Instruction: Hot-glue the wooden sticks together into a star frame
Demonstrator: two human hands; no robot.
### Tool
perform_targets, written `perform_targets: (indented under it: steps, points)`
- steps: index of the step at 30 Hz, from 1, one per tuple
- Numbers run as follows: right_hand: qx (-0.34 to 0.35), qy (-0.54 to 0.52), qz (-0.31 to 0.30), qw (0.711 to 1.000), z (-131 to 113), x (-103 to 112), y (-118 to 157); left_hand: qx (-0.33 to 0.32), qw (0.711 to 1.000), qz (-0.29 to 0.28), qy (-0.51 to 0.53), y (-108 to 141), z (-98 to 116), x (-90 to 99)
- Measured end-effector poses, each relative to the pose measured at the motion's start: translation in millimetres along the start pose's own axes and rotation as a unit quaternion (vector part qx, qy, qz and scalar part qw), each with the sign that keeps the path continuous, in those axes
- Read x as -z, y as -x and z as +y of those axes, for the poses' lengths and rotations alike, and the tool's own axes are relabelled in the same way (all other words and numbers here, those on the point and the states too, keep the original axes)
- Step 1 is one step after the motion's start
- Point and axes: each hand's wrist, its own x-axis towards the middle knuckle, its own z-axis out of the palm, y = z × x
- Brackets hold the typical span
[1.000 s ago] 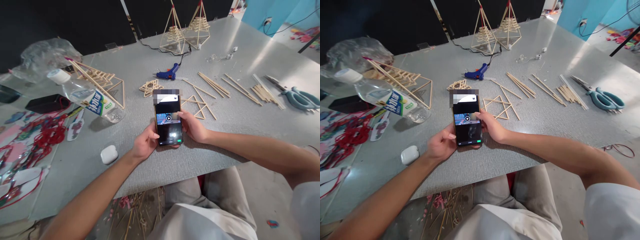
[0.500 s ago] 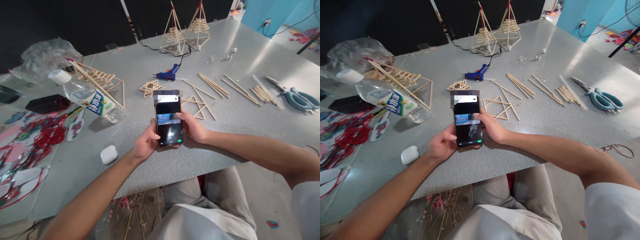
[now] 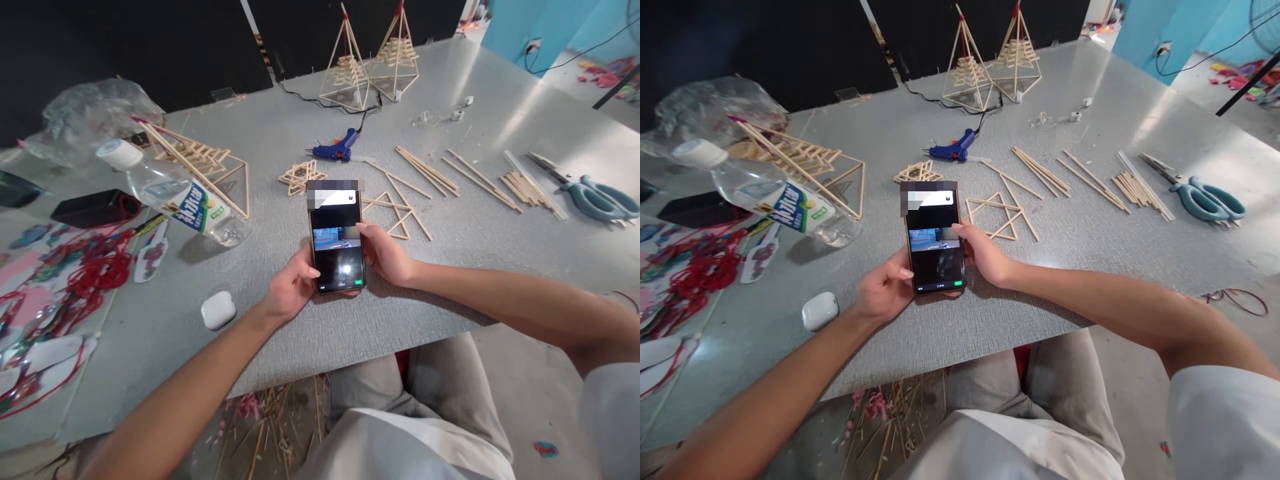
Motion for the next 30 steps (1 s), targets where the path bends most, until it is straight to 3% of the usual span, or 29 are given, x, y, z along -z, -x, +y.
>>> perform_targets:
  steps: [30]
  points:
    - [0.004, -0.001, -0.014, 1.000, -1.5, -0.9, 1.5, 0.004, 1.000, 0.000, 0.001, 1.4, -3.5, 6.8]
